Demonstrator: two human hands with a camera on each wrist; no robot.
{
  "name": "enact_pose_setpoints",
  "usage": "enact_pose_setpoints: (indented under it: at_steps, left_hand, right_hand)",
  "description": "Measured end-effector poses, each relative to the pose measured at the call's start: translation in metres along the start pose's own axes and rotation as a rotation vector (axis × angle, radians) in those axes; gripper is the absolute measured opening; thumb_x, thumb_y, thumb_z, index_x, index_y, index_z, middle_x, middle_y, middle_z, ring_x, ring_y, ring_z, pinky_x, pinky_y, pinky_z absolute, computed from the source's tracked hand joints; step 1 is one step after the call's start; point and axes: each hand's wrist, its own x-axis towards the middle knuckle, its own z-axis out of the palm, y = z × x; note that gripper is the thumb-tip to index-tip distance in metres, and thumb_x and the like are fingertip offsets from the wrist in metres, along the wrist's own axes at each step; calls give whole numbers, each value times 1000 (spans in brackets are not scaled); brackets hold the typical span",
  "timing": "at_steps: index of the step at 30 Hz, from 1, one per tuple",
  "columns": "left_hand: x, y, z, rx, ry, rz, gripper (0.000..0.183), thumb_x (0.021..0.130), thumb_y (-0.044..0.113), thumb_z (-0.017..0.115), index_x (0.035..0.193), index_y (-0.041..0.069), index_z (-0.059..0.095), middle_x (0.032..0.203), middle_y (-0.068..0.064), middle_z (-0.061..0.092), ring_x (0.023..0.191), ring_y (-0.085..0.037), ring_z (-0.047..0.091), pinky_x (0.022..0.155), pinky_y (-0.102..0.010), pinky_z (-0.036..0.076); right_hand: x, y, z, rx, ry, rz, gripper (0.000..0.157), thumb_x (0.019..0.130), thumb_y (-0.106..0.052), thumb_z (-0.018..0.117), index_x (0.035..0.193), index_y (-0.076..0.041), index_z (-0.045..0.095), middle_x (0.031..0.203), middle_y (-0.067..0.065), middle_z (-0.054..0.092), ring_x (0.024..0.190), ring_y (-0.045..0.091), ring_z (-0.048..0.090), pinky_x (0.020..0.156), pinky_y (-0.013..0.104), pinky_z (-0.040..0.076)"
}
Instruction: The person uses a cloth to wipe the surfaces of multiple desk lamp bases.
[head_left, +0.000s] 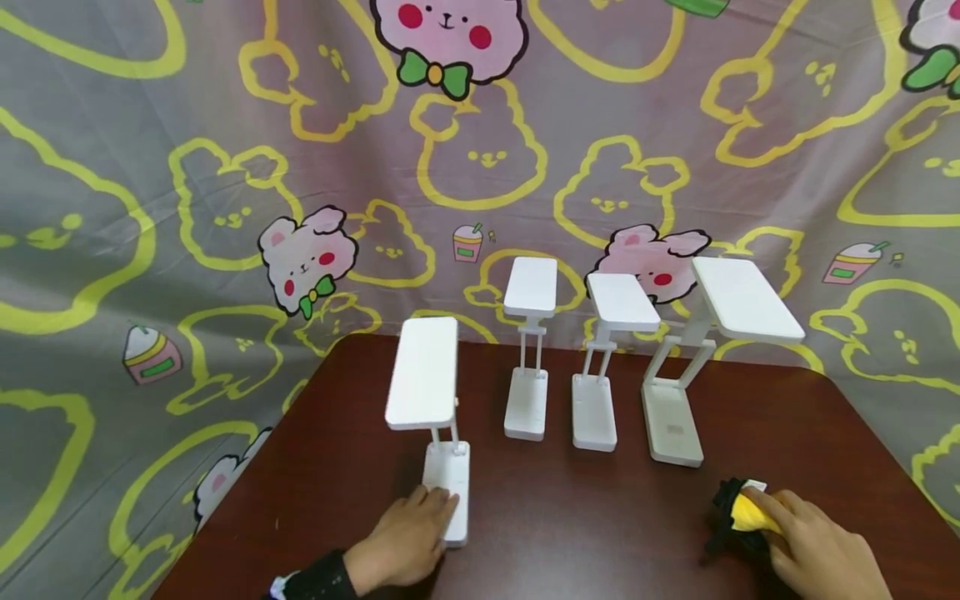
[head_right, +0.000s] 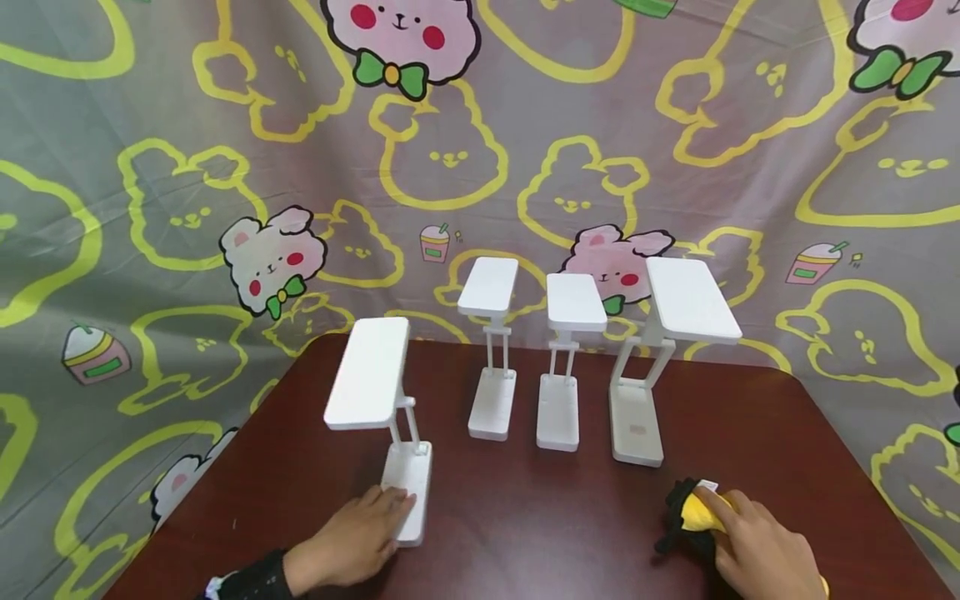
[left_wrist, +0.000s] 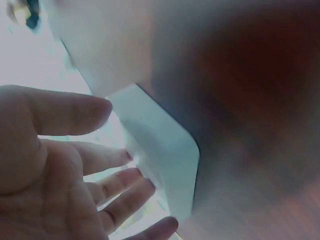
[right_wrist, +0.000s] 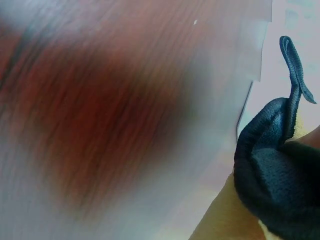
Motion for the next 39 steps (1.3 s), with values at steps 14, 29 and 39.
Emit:
enact_pose_setpoints:
  at_steps: [14, 29, 39]
  left_hand:
    - [56, 92, 10, 99, 340, 553, 46, 73, 26, 76, 114, 6, 69, 97, 0, 60, 81, -9, 49, 64, -11, 44]
    - [81, 49, 2, -394, -28, 96, 86, 68, 60, 74, 132, 6, 54, 130, -3, 50, 116, -18, 43, 103, -42, 34]
    - [94, 44, 21, -418, -152, 131, 120, 60, 73, 70, 153, 10, 26, 153, -4, 29, 138, -23, 23, 104, -66, 9]
  right_hand:
    - [12, -26, -3, 13, 88, -75, 49, 69, -7, 66, 117, -14, 65, 95, 1, 60, 64, 11, 50, 36, 27, 33]
    - [53, -125, 4, 152, 94, -629, 45, 73, -9, 68, 116, -20, 67, 92, -6, 63, 67, 4, 54, 39, 12, 29]
    - [65, -153, 21, 97, -5, -587, 45, 76, -8, 63, 120, -18, 65, 93, -2, 63, 51, 3, 35, 39, 18, 28]
